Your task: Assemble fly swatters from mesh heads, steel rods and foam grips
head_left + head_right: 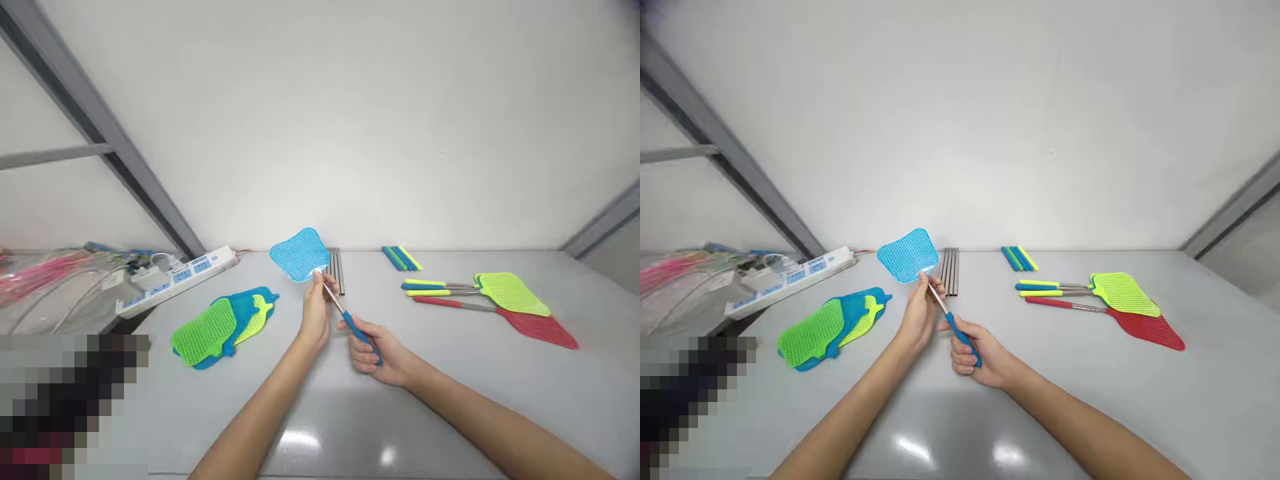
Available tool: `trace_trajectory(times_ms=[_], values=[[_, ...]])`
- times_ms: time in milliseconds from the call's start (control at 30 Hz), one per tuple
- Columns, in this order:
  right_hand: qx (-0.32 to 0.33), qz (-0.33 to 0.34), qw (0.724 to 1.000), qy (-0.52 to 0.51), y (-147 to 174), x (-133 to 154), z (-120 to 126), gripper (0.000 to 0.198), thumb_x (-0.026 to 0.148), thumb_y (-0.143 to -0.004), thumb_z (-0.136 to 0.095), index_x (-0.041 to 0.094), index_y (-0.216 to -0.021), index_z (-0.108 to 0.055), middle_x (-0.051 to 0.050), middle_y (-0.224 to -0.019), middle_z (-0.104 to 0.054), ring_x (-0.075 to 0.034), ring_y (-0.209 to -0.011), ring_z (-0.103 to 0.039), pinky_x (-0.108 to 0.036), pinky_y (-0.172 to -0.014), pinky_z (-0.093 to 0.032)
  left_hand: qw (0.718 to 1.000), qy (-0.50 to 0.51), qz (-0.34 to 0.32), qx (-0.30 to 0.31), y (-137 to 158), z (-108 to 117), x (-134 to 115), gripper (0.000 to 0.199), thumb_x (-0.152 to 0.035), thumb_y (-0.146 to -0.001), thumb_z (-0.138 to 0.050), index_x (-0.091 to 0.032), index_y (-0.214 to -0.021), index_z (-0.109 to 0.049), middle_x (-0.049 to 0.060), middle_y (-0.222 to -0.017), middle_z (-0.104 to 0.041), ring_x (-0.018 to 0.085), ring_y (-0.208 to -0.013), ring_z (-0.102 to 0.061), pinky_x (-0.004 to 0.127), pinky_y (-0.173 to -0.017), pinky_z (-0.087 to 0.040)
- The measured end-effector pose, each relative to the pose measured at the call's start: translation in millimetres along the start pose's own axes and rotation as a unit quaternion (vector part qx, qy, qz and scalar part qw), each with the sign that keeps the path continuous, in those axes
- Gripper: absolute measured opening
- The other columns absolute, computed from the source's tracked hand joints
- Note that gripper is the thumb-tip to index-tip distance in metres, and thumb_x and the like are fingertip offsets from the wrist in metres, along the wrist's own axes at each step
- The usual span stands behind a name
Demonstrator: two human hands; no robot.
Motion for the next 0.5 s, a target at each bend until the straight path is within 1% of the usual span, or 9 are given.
trace_trajectory(times_ms=[67,133,200,267,333,400,500], values=[[-0.007,0.004,1.000,0.010,1.3,-0.8,-1.7,0.030,0.033,-0.081,-0.039,0.015,-0.100,-0.054,0.007,-0.043,-0.029,-0.004,-0.033,-0.022,-0.020,-0.035,-0.015,1.000,-0.014,0.005,-0.003,0.4,-0.8,-2.5,0.034,-0.047,-0.075,-0.045,-0.015,-0.068,-0.052,-0.002,-0.064,-0.046,0.007,-0.055,-0.044,0.019,-0.054,-0.036],[-0.020,0.010,1.000,0.019,2.4,-0.5,-2.6,0.030,0.033,-0.080,-0.041,0.014,-0.100,-0.055,0.006,-0.045,-0.035,-0.005,-0.036,-0.029,-0.020,-0.037,-0.020,1.000,-0.027,0.008,-0.004,0.5,-0.6,-3.8,0.034,-0.048,-0.074,-0.045,-0.015,-0.068,-0.053,-0.001,-0.064,-0.047,0.007,-0.055,-0.044,0.019,-0.054,-0.036],[-0.040,0.016,0.999,0.031,3.1,1.5,-2.1,0.030,0.033,-0.079,-0.043,0.013,-0.098,-0.055,0.001,-0.055,-0.045,-0.008,-0.045,-0.041,-0.021,-0.042,-0.027,0.999,-0.044,0.006,-0.005,0.0,0.8,-3.5,0.035,-0.048,-0.074,-0.045,-0.015,-0.069,-0.055,-0.001,-0.063,-0.048,0.007,-0.056,-0.045,0.019,-0.054,-0.036],[-0.056,0.029,0.998,0.026,3.4,5.2,-0.2,0.028,0.031,-0.078,-0.044,0.013,-0.096,-0.056,-0.003,-0.068,-0.052,-0.011,-0.056,-0.047,-0.023,-0.047,-0.031,0.999,-0.053,0.006,-0.004,-0.5,2.5,-2.0,0.035,-0.048,-0.074,-0.045,-0.015,-0.070,-0.056,-0.001,-0.063,-0.047,0.007,-0.056,-0.044,0.019,-0.053,-0.035],[-0.058,0.053,0.997,0.000,3.6,10.0,2.8,0.025,0.028,-0.077,-0.045,0.014,-0.095,-0.056,-0.005,-0.076,-0.054,-0.011,-0.061,-0.048,-0.023,-0.050,-0.032,0.998,-0.056,0.002,-0.004,-0.6,3.4,-0.6,0.035,-0.048,-0.074,-0.045,-0.016,-0.073,-0.058,-0.002,-0.062,-0.046,0.007,-0.055,-0.044,0.019,-0.052,-0.035],[-0.050,0.073,0.995,-0.035,4.1,14.7,6.2,0.025,0.024,-0.076,-0.045,0.016,-0.098,-0.055,-0.004,-0.078,-0.055,-0.010,-0.061,-0.047,-0.023,-0.051,-0.032,0.998,-0.056,-0.005,0.006,0.0,2.7,-0.4,0.034,-0.047,-0.074,-0.046,-0.016,-0.080,-0.060,-0.002,-0.062,-0.045,0.007,-0.056,-0.043,0.019,-0.053,-0.035],[-0.033,0.076,0.994,-0.077,5.7,20.5,10.5,0.029,0.024,-0.076,-0.044,0.020,-0.104,-0.052,-0.003,-0.079,-0.057,-0.011,-0.062,-0.047,-0.023,-0.052,-0.032,0.998,-0.059,-0.002,0.037,1.4,-0.7,-2.6,0.033,-0.044,-0.073,-0.049,-0.017,-0.090,-0.060,-0.002,-0.064,-0.046,0.007,-0.058,-0.044,0.019,-0.056,-0.036]])
Point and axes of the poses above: each hand's wrist, its own y-axis away from the middle knuckle, its own z-axis out of the back of the hand, x = y × z, the point moved 1 cm from there along -y, towards the middle knuckle
